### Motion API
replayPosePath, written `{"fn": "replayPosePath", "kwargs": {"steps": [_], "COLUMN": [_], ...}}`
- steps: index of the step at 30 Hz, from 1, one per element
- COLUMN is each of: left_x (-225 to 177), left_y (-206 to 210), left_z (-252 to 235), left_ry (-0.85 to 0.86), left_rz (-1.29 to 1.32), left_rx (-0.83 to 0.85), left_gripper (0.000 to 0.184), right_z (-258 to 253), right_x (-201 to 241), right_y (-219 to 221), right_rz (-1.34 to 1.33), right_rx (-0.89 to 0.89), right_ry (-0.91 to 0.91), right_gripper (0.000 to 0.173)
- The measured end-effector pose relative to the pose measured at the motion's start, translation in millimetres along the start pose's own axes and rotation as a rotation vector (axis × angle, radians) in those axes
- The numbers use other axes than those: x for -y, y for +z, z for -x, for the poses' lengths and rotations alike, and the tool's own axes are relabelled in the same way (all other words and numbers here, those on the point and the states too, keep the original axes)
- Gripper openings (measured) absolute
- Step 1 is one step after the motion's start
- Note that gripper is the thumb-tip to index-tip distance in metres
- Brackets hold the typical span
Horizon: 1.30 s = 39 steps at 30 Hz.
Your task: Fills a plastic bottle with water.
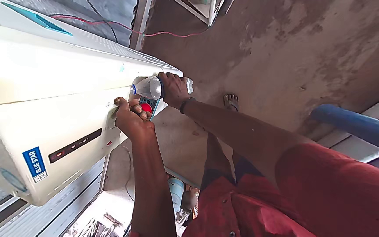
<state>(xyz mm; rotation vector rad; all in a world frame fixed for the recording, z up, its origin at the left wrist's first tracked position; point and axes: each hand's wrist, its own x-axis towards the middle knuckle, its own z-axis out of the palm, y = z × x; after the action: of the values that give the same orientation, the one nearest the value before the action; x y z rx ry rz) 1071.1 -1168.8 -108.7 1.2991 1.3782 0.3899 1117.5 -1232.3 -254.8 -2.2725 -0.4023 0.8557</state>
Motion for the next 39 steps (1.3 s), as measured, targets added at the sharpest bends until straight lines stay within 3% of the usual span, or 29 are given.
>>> {"fn": "replayPosePath", "kwargs": {"steps": [31, 39], "left_x": [1.8, 1.3], "left_y": [-1.5, -1.4], "left_z": [-2.9, -2.3], "left_ry": [-0.008, 0.003], "left_rz": [-0.009, -0.012], "left_rx": [-0.026, -0.015], "left_gripper": [0.037, 0.038], "right_z": [-2.9, -4.1], "right_x": [-3.4, -3.8], "right_y": [6.7, 8.1], "right_rz": [0.019, 0.014], "right_rx": [-0.021, -0.014], "right_ry": [-0.014, -0.007], "right_gripper": [0.072, 0.078]}}
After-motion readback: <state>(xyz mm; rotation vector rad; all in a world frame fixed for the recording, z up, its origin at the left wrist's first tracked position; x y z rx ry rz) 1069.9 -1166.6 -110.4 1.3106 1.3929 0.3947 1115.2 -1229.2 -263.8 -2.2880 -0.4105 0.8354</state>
